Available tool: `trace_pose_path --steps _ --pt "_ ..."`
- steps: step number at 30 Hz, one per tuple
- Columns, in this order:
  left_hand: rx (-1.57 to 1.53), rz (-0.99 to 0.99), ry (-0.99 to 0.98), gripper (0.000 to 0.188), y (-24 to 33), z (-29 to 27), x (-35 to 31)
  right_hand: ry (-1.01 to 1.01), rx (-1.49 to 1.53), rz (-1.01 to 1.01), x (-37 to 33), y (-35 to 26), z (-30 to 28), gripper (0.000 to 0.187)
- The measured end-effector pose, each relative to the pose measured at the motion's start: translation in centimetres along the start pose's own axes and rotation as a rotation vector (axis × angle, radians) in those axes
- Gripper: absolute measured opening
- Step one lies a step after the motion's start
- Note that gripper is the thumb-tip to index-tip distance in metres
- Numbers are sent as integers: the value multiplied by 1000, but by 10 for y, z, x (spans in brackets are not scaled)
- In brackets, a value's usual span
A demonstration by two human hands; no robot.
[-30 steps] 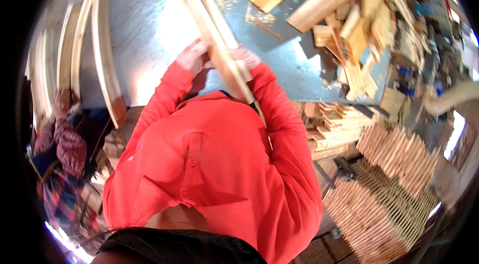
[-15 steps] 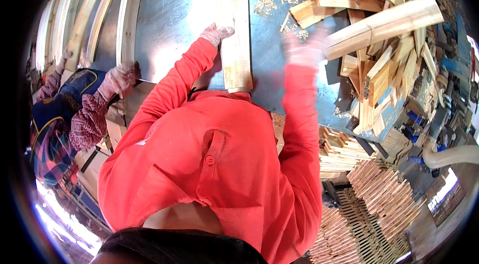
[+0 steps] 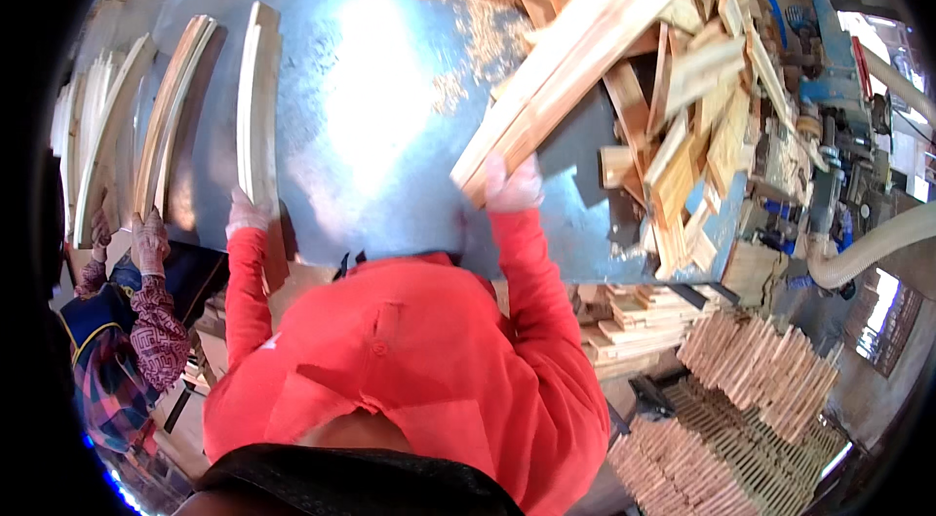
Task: The person repeatedly picks up wooden planks from a pile, briefly inspects them, and places them into separate stacks on a metal table. The person handles the wood by hand, turning pieces over and organizing them into neat piles.
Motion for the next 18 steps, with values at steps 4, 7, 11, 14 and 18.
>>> trace_pose_path --steps 4,7,11,14,18 --pt "-46 -85 -21 61 6 -2 -5 -389 -91 -9 7 -69 51 52" --pt "-31 -81 9 64 15 -10 -13 -503 214 -234 73 -127 127 53" --pt "-53 -66 -55 65 29 -23 -14 -133 -53 -299 243 -265 230 54" --pt "-128 -3 62 63 25 -17 -16 -185 -370 -320 289 -313 233 65" --pt "-160 -33 81 63 21 -7 -24 166 -610 -706 262 -233 151 70"
Point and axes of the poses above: each hand's wrist, its own x-axis towards the middle knuckle, its own z-axis out of the palm, y = z × x, the point moved 1 cm from there along x, towards the middle knuckle, and after that the axes turned 1 degree about -x, right-handed, at the moved point
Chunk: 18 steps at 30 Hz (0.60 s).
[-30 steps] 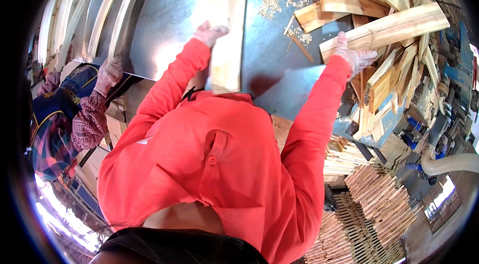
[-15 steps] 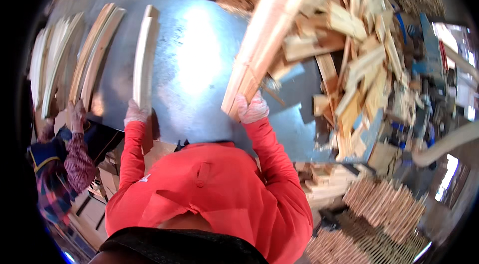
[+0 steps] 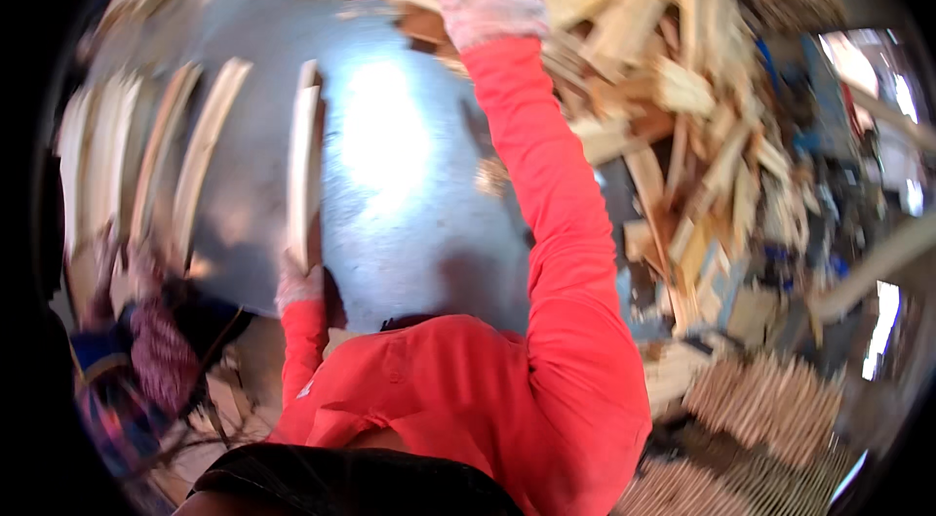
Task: The person repeatedly picks up wooden planks from a pile, briefly inspects them, and places them into separate stacks on a metal table. The person handles the wood by hand, turning pieces over and organizing them into neat piles.
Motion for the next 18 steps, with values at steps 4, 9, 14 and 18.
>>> trace_pose_path --steps 4,9,14,18 --pt "42 38 -68 77 29 -24 -15 51 -556 643 -45 184 -100 86" --pt "-395 665 391 83 98 -46 -24 -307 -605 1081 -80 299 -135 85" --pt "-661 1087 -6 77 246 -68 -58 -203 -592 876 -106 333 -140 85" --pt "-469 1481 -99 72 379 -73 -99 -203 -548 1128 -176 331 -202 82"
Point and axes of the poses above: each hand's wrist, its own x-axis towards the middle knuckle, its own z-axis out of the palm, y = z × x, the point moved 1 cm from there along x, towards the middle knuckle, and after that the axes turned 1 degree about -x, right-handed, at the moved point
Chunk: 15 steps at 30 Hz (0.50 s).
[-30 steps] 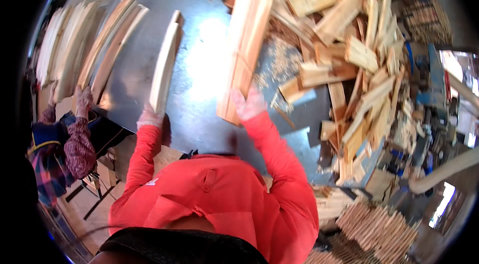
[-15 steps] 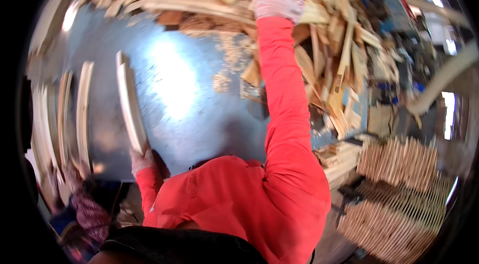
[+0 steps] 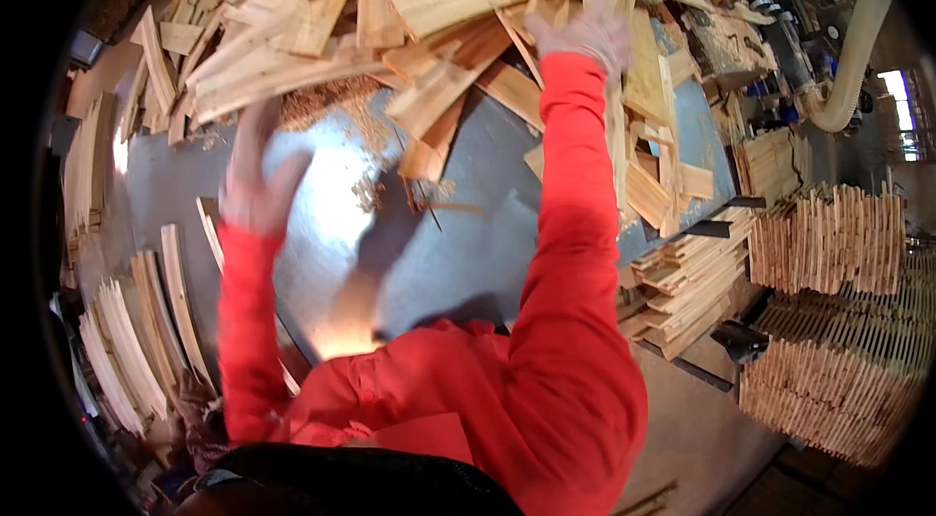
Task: The person repeatedly picks up wooden planks from a pile, briefly inspects them, and places them into separate stacks on a metal table. The person handles the wood by hand, turning pieces over and organizing them into neat piles.
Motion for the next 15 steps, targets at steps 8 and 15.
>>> trace_pose_path --steps 8,15 --pt "869 -47 -457 74 3 189 188 -333 -192 -2 -9 90 3 65" --pt "569 -248 -661 70 -7 117 86 -226 -63 7 -40 102 -35 67"
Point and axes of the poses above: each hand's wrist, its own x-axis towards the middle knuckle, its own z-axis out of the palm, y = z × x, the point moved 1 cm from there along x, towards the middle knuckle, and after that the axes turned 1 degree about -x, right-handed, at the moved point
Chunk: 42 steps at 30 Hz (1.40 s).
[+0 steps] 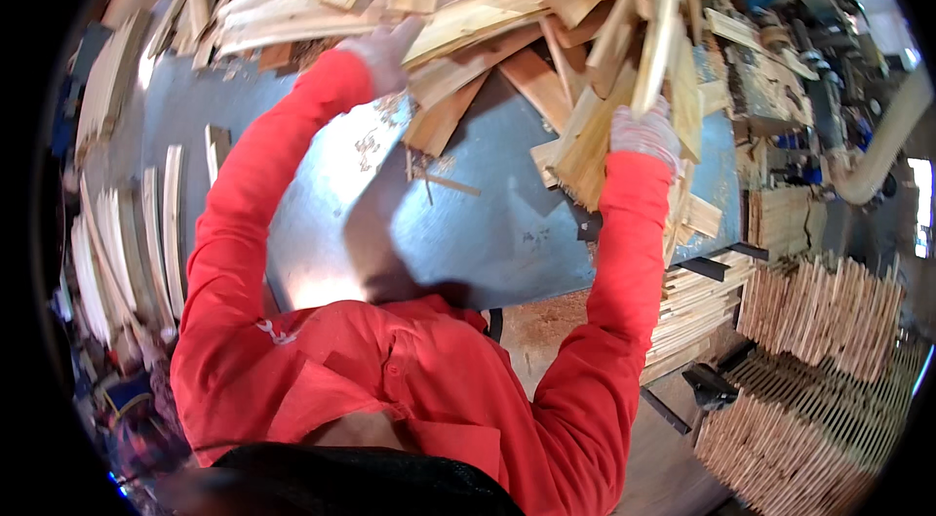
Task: The person repeatedly picks up wooden planks from a pile, briefly inspects them, and places them into separate stacks on a metal table. The person handles the wood by hand, turning pieces over and organizing them into neat piles.
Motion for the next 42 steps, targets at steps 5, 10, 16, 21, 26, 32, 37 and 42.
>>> trace_pose_path --steps 5,10,16,21,26,32,37,42 --pt "-1549 -92 -592 76 -118 115 -192 76 152 -273 -79 -9 -2 79" --pt "-657 -138 52 84 -100 97 -334 589 275 -1248 -184 -107 -40 97" --pt "-131 -39 540 56 -155 51 -413 -360 -126 -1691 -245 -181 35 56" --pt "-516 -932 984 81 -242 117 -495 -691 119 -944 -312 -218 57 56" --pt "-1217 -539 822 81 -215 158 -482 -1268 993 -645 -378 -300 156 59" --pt "-1094 -805 819 75 -212 132 -437 -895 1002 -1475 -506 -325 166 45" --pt "-531 -1123 487 66 -308 164 -522 -1106 830 -1260 -486 -270 88 50" --pt "-443 -1144 297 59 -381 271 -556 -468 1155 -922 -330 -190 91 54"
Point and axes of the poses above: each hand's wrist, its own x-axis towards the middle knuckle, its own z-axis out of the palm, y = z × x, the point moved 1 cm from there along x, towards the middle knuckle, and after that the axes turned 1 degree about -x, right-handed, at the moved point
